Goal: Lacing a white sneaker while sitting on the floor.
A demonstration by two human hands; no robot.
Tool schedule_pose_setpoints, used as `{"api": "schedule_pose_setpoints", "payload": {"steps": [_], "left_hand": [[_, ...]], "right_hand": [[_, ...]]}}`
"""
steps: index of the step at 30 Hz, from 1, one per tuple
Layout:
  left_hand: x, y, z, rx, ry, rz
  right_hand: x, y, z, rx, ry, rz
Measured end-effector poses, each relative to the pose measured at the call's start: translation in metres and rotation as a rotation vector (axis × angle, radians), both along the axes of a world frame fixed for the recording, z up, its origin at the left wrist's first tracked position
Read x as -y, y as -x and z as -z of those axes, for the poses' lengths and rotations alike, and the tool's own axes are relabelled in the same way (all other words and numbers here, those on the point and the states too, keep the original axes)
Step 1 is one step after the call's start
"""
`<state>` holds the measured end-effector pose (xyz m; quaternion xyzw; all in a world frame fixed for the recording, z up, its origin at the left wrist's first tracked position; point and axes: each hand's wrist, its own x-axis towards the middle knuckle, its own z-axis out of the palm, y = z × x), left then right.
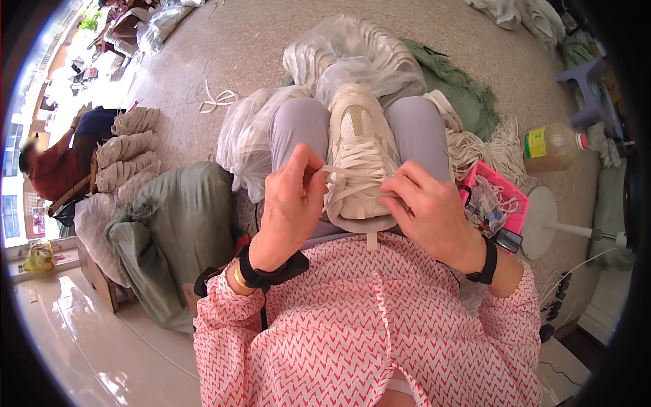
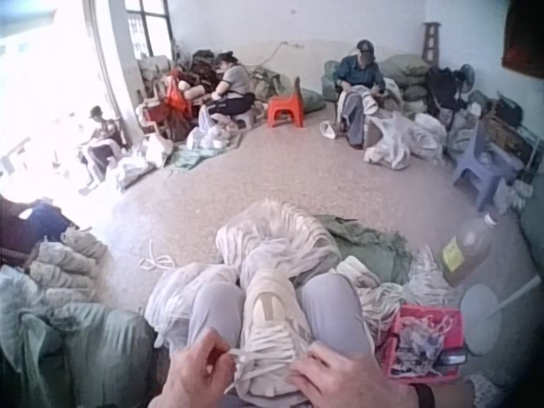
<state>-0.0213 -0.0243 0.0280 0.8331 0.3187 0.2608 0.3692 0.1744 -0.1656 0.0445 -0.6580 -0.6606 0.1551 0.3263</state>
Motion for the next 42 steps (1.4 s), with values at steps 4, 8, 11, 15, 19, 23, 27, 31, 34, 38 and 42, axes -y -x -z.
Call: {"api": "schedule_pose_setpoints", "payload": {"steps": [4, 8, 11, 15, 19, 23, 27, 31, 34, 38, 42], "left_hand": [[0.001, -0.003, 0.001, 0.044, 0.158, 0.001], [-0.003, -0.004, 0.008, 0.089, 0.166, 0.027], [0.003, 0.000, 0.010, 0.082, 0.163, 0.005], [0.008, 0.002, 0.009, 0.154, 0.162, 0.007], [0.011, 0.001, 0.005, 0.119, 0.122, 0.014], [0.004, 0.001, 0.003, 0.099, -0.067, 0.043], [0.003, 0.000, 0.001, 0.078, -0.205, 0.082], [0.008, 0.003, 0.003, 0.118, 0.062, 0.043], [0.009, 0.004, 0.005, 0.149, 0.124, 0.027], [0.006, 0.003, 0.007, 0.140, 0.059, 0.033], [0.009, 0.003, 0.009, 0.154, 0.096, 0.020]], "right_hand": [[-0.003, 0.002, -0.001, 0.089, 0.034, -0.003], [-0.004, 0.004, 0.002, 0.173, -0.008, 0.022], [0.006, 0.002, -0.002, 0.103, -0.067, 0.078], [0.024, -0.001, -0.002, -0.129, 0.062, -0.026], [0.022, 0.000, 0.001, -0.083, 0.004, 0.156], [0.004, -0.008, 0.002, -0.099, 0.003, 0.154], [-0.006, -0.010, 0.007, -0.050, -0.037, 0.067], [-0.014, -0.016, 0.009, -0.134, -0.047, 0.051], [-0.018, -0.022, -0.007, -0.599, 0.380, 0.086], [-0.020, -0.038, -0.018, -1.028, 0.519, 0.026], [-0.013, -0.048, -0.012, -1.036, 0.362, 0.053]]}}
